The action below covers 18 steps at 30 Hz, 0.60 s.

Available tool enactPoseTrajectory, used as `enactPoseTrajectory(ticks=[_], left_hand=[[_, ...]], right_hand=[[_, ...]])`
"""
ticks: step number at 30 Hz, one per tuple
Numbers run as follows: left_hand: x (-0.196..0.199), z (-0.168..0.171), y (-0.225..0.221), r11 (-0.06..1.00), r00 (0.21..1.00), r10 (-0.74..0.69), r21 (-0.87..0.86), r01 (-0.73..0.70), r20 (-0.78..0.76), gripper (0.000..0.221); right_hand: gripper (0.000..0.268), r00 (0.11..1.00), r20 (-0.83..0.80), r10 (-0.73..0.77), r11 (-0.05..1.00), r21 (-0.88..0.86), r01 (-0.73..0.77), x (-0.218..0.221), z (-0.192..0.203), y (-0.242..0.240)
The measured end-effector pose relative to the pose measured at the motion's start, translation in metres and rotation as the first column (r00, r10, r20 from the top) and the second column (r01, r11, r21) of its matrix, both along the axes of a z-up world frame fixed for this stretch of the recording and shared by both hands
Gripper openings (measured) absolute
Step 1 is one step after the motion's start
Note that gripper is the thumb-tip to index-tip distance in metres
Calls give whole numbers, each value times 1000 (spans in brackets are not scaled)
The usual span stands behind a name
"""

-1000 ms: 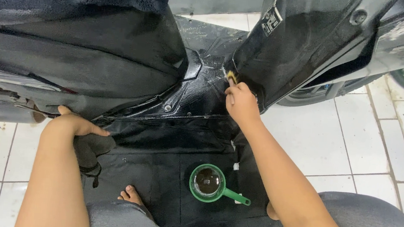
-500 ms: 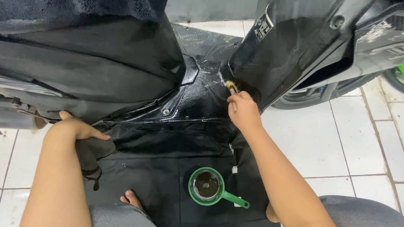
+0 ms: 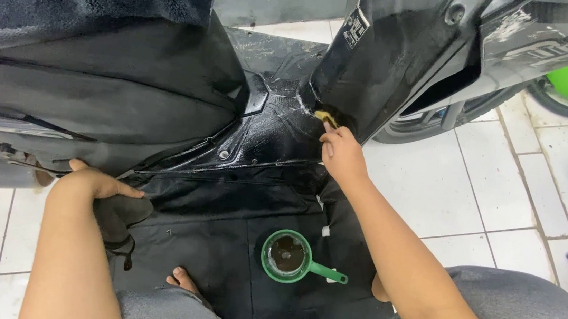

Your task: The person paints the lower side panel of a black motorcycle using a small brush dipped in a green container of black paint. They repeatedly apply the paint to the surface and dip the brush back into the container to reload.

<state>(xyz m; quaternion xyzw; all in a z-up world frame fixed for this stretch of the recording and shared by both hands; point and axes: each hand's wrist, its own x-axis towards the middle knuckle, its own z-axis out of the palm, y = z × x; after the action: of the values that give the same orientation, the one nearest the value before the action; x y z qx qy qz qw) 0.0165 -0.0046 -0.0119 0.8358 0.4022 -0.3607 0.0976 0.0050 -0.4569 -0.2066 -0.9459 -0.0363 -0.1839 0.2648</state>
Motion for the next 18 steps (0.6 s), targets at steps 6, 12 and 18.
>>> enactPoseTrajectory(ticks=[6, 12, 18], left_hand=[[2, -16, 11, 1000, 999, 19, 4, -19, 46, 159], [-2, 6, -3, 999, 999, 41, 9, -41, 10, 153], [5, -16, 12, 1000, 999, -3, 19, 3, 33, 157]], right_hand=[[19, 996, 84, 29, 998, -53, -24, -7, -13, -8], [18, 1000, 7, 16, 998, -58, -15, -15, -21, -13], [19, 996, -86, -16, 995, -98, 7, -22, -10, -13]])
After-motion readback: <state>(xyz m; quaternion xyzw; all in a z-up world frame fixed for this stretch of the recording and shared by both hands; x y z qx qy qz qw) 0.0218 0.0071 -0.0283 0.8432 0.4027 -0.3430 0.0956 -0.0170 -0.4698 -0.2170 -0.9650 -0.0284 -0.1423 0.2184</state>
